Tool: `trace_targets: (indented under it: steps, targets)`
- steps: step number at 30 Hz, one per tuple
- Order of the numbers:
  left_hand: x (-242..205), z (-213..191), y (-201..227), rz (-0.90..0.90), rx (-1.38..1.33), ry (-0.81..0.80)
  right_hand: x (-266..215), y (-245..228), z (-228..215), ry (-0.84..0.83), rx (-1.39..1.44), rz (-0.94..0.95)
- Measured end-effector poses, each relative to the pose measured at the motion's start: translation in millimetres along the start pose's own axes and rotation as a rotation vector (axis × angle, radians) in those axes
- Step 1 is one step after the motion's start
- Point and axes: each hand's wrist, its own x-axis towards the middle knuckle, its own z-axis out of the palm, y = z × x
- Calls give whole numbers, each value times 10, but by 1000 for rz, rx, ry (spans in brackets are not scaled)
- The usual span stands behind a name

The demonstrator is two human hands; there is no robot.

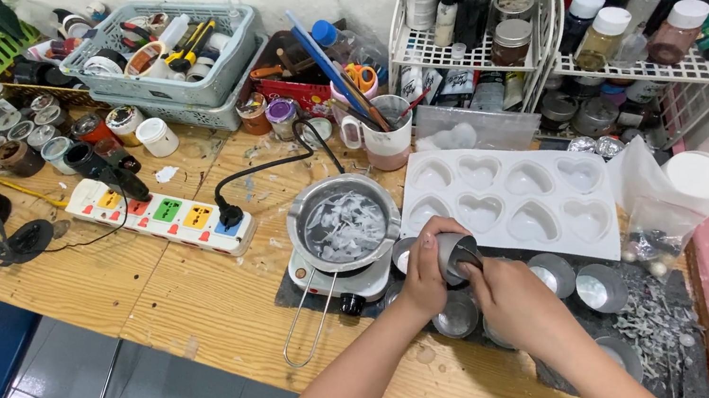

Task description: Scooping solid wax material into small metal candle molds on a workbench.

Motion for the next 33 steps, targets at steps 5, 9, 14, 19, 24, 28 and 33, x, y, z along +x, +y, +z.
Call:
trace_targets:
  steps: [5,9,14,19,24,28,33]
  targets:
    - [24,-34,-43,-68,-38,-72,-43,20,-19,-80,5,84]
    - [33,-29,33,-149,-90,-126,-111,27,12,-37,-32,70]
    - [27,-44,19,-235,-117,-203,-182,39,22,-58,-43,85]
    - [58,-50,71,-219,-93,-259,-195,-139,-164,-151,-83,145]
    - [43,-12,154,-242,-87,-238,-81,529,105,-198,235,15]
    - [15,7,51,-179,-28,-188,-156,88,-216,-398,557,414]
    - [24,21,-181,-299,-287,44,-42,-84,-378,-428,695,327]
